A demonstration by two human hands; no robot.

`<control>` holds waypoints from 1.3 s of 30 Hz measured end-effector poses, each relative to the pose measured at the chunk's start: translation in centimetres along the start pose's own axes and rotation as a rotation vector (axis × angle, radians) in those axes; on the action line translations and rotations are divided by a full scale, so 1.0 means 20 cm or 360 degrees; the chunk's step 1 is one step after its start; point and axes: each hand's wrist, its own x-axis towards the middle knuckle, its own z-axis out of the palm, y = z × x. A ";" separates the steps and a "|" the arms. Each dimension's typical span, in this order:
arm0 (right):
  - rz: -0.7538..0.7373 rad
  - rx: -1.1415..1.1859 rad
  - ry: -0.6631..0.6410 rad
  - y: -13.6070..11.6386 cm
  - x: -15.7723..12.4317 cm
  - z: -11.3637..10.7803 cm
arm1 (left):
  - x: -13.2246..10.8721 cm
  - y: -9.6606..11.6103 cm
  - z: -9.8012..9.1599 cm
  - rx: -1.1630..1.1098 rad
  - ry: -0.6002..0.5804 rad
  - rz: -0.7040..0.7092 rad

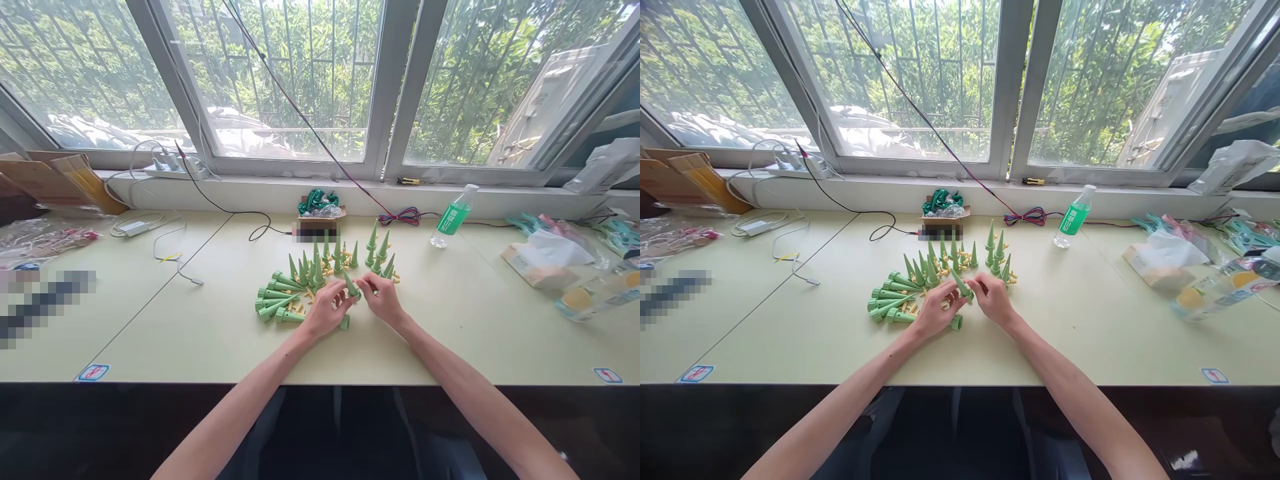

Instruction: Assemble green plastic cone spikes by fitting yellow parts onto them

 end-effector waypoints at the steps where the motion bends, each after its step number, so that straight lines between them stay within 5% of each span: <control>1: 0.0004 -0.0002 0.0001 0.00 0.00 0.00 | 0.00 0.00 0.00 -0.0004 0.0002 -0.0003; 26: 0.0043 0.0082 0.0066 -0.01 0.00 0.01 | 0.00 -0.01 0.02 0.0014 0.0135 -0.0076; 39: 0.0033 -0.0043 0.0073 0.00 0.00 0.02 | 0.00 -0.06 0.03 0.0063 0.0134 0.0114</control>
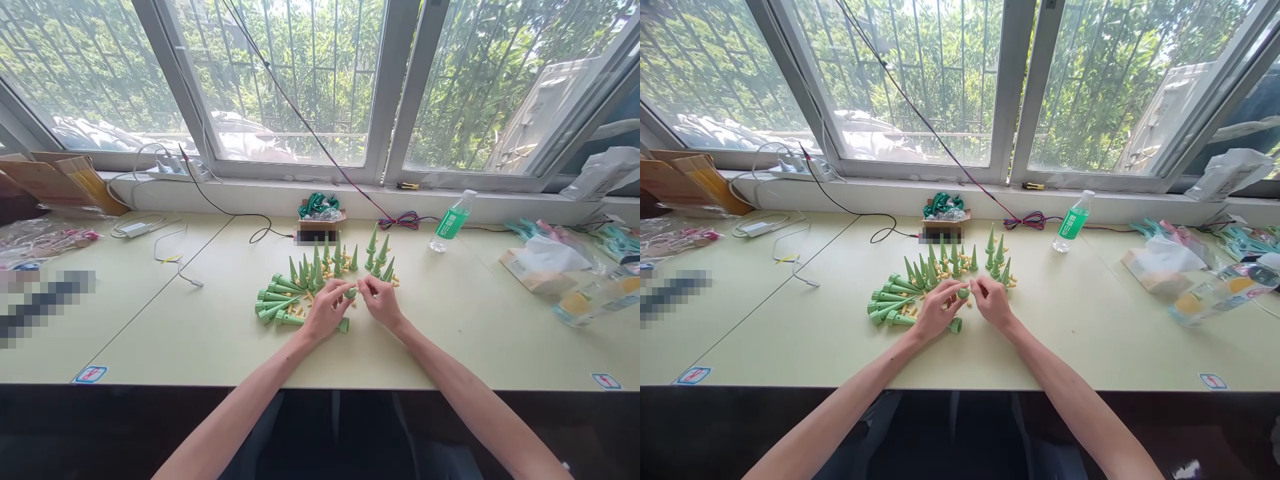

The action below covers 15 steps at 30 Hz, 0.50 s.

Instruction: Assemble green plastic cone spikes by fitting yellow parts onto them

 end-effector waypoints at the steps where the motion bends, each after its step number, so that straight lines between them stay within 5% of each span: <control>1: 0.0000 0.0001 0.0003 0.00 0.00 0.00 | 0.00 0.00 0.00 0.0011 0.0006 -0.0005; 12: 0.0056 0.0225 0.0309 -0.01 -0.01 -0.02 | 0.01 0.05 -0.01 0.0012 0.0116 -0.0254; 15: 0.0029 0.0296 0.0290 0.00 -0.02 -0.02 | 0.01 0.04 -0.01 -0.0011 -0.0012 -0.0290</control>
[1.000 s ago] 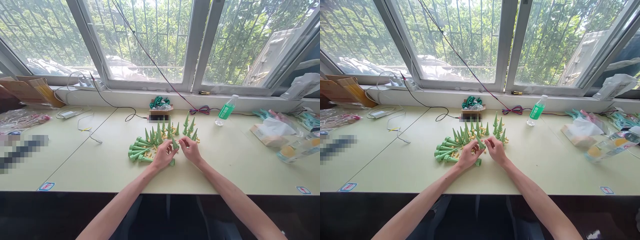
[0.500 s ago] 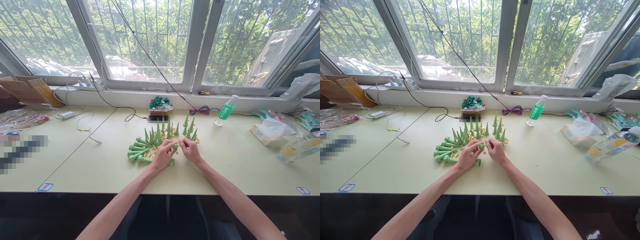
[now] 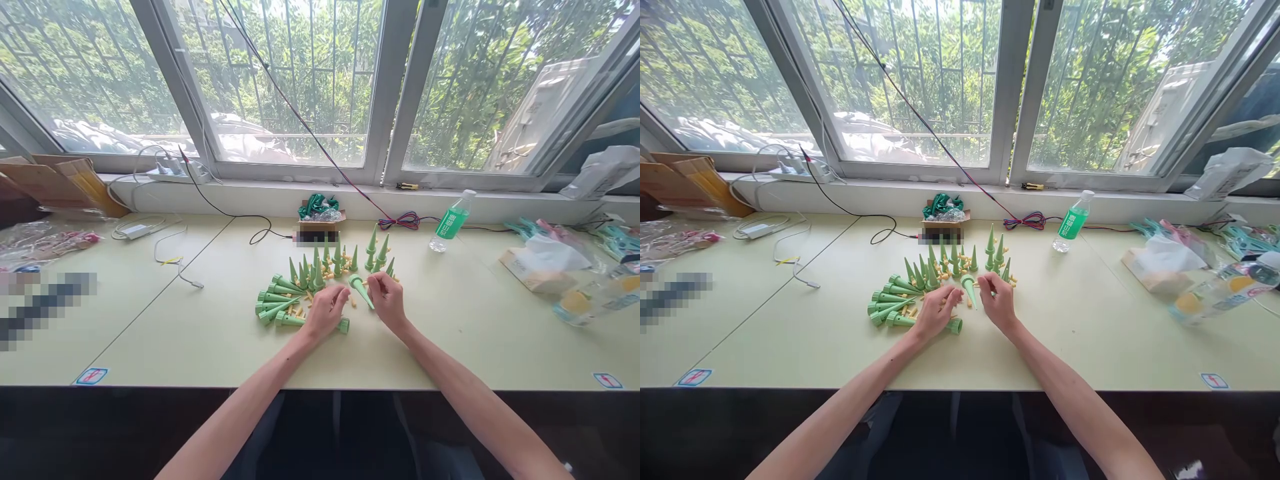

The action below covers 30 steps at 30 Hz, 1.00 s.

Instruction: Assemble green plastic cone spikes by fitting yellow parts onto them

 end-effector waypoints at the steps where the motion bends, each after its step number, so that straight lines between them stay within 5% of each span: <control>1: -0.0009 0.0005 -0.0039 0.00 0.00 0.00 | 0.00 0.00 0.00 -0.0004 -0.0068 0.0010; 7: -0.0036 -0.0008 -0.0241 -0.02 0.00 0.01 | 0.00 0.01 -0.01 0.0036 -0.0191 0.0100; 20: -0.0117 -0.0197 -0.0275 -0.01 0.00 0.01 | -0.01 -0.01 0.01 0.0027 -0.0055 0.0222; 30: -0.0062 -0.0198 0.0017 -0.02 0.01 -0.01 | 0.00 0.00 0.02 -0.0020 0.0080 0.0095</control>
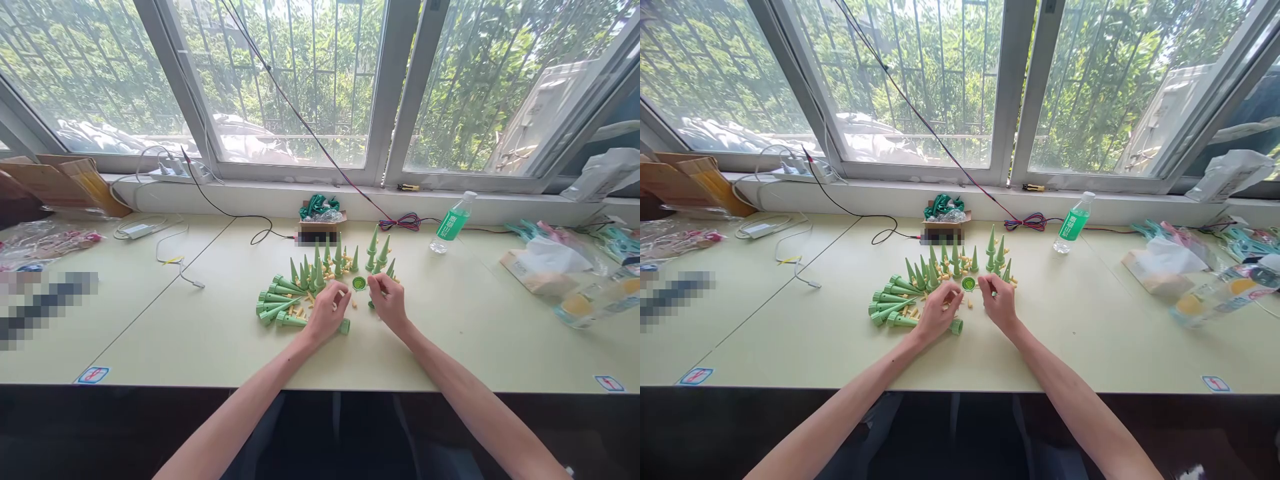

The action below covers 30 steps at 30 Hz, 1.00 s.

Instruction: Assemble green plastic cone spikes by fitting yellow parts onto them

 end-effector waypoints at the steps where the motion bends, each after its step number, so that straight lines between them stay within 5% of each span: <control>1: -0.0004 -0.0004 0.0021 0.00 0.00 0.00 | 0.00 0.00 0.00 -0.0017 -0.0017 -0.0021; 8: -0.0085 0.0015 -0.0263 0.00 0.00 0.00 | 0.00 -0.01 -0.01 -0.0313 -0.0156 -0.0279; 16: -0.0054 0.0062 -0.0299 0.02 0.00 -0.01 | 0.01 0.01 -0.03 -0.0177 -0.0230 0.0023; 30: -0.0052 -0.0042 -0.0235 -0.01 0.00 0.01 | 0.01 -0.01 0.00 -0.0072 -0.0026 0.0087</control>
